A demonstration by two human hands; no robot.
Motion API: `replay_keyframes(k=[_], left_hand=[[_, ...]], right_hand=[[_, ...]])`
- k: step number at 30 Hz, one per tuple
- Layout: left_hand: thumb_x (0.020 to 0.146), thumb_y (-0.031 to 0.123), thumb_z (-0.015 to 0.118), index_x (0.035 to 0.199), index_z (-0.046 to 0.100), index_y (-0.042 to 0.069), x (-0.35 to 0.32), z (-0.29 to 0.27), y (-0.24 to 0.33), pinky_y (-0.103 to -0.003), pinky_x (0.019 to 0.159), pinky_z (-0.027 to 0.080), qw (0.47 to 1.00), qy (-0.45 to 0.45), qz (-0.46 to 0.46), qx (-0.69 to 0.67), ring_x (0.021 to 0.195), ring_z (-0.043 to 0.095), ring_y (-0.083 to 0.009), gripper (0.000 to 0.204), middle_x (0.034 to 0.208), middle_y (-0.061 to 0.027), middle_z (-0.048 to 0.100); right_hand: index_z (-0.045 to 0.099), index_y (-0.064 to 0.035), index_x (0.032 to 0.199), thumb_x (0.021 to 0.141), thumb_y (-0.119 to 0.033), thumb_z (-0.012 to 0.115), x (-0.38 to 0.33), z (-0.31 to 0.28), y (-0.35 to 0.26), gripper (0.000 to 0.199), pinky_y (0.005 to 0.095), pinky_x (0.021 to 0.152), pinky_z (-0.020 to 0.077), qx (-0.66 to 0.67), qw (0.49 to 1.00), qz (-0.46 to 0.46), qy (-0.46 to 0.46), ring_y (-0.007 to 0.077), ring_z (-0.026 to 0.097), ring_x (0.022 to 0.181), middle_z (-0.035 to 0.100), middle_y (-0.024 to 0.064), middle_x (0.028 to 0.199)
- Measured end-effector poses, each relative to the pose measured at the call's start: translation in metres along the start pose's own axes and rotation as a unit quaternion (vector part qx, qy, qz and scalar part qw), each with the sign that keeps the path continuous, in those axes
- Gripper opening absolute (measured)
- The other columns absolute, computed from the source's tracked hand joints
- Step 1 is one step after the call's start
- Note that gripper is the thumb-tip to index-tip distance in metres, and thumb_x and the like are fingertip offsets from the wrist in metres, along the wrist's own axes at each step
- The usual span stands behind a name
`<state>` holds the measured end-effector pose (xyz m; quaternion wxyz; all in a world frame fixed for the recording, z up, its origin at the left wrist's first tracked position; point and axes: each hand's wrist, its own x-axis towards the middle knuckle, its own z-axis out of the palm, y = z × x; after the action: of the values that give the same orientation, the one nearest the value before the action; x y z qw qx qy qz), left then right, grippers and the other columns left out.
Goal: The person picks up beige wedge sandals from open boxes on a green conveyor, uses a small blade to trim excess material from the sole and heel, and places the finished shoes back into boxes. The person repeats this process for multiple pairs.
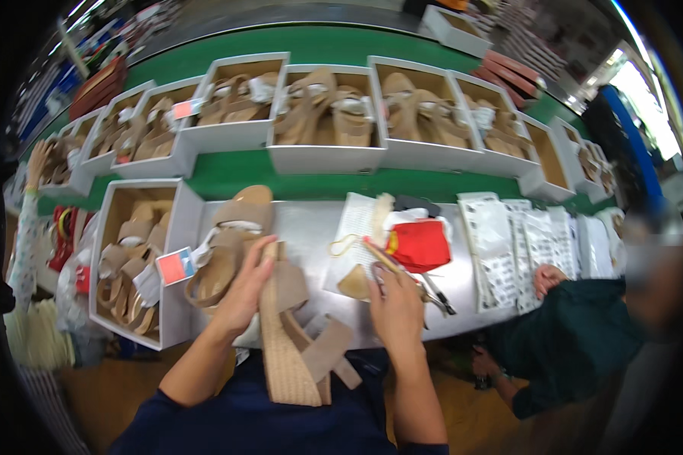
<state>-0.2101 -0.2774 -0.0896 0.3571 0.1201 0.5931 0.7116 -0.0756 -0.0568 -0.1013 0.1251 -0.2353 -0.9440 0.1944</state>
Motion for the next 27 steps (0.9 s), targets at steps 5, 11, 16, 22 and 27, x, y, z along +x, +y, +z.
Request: replay_keyframes(k=[5, 11, 16, 22, 27], left_hand=[[0.099, 0.041, 0.042, 0.149, 0.034, 0.014, 0.007, -0.006, -0.006, -0.034, 0.108, 0.033, 0.999, -0.05, -0.001, 0.004, 0.123, 0.043, -0.0194, 0.057, 0.133, -0.0103, 0.044], [0.084, 0.017, 0.056, 0.154, 0.023, 0.008, 0.006, -0.026, 0.008, -0.034, 0.111, 0.03, 0.985, -0.125, 0.046, 0.112, 0.129, 0.04, -0.0215, 0.078, 0.14, -0.013, 0.04], [0.086, 0.01, 0.056, 0.155, 0.023, 0.007, 0.011, -0.02, -0.004, -0.033, 0.112, 0.03, 0.981, -0.12, 0.074, 0.133, 0.13, 0.04, -0.0213, 0.076, 0.143, -0.0135, 0.039], [0.091, 0.022, 0.049, 0.15, 0.033, 0.012, 0.029, -0.018, -0.047, -0.034, 0.113, 0.028, 0.989, -0.124, 0.025, 0.075, 0.13, 0.04, -0.0224, 0.062, 0.143, -0.014, 0.037], [0.089, 0.026, 0.052, 0.149, 0.034, 0.013, 0.031, -0.021, -0.065, -0.033, 0.112, 0.029, 0.992, -0.124, -0.002, -0.012, 0.129, 0.04, -0.0221, 0.064, 0.14, -0.012, 0.038]], right_hand=[[0.061, -0.004, 0.122, 0.084, -0.011, 0.07, -0.021, 0.029, 0.034, 0.039, 0.0452, 0.081, 0.0499, -0.052, 0.997, 0.015, 0.054, 0.0348, 0.061, 0.096, 0.061, 0.0173, 0.099], [0.062, 0.0, 0.114, 0.084, -0.006, 0.069, -0.003, 0.01, 0.027, 0.032, 0.0395, 0.067, 0.0462, 0.051, 0.998, 0.027, 0.016, 0.0272, 0.058, 0.072, 0.058, 0.0123, 0.084], [0.059, -0.0013, 0.11, 0.092, 0.0, 0.062, -0.006, -0.022, 0.006, 0.018, 0.0185, 0.058, 0.0373, 0.4, 0.905, 0.136, 0.054, 0.0027, 0.046, 0.065, 0.058, -0.0004, 0.086], [0.052, -0.0025, 0.119, 0.095, -0.004, 0.06, -0.035, -0.047, -0.026, 0.025, 0.0249, 0.061, 0.0562, 0.517, 0.835, 0.179, 0.064, 0.0169, 0.07, 0.073, 0.067, 0.0133, 0.093], [0.047, -0.003, 0.13, 0.1, -0.012, 0.055, -0.061, -0.04, -0.017, 0.032, 0.0274, 0.066, 0.0609, 0.763, 0.601, 0.237, -0.008, 0.0266, 0.072, 0.088, 0.067, 0.0194, 0.11]])
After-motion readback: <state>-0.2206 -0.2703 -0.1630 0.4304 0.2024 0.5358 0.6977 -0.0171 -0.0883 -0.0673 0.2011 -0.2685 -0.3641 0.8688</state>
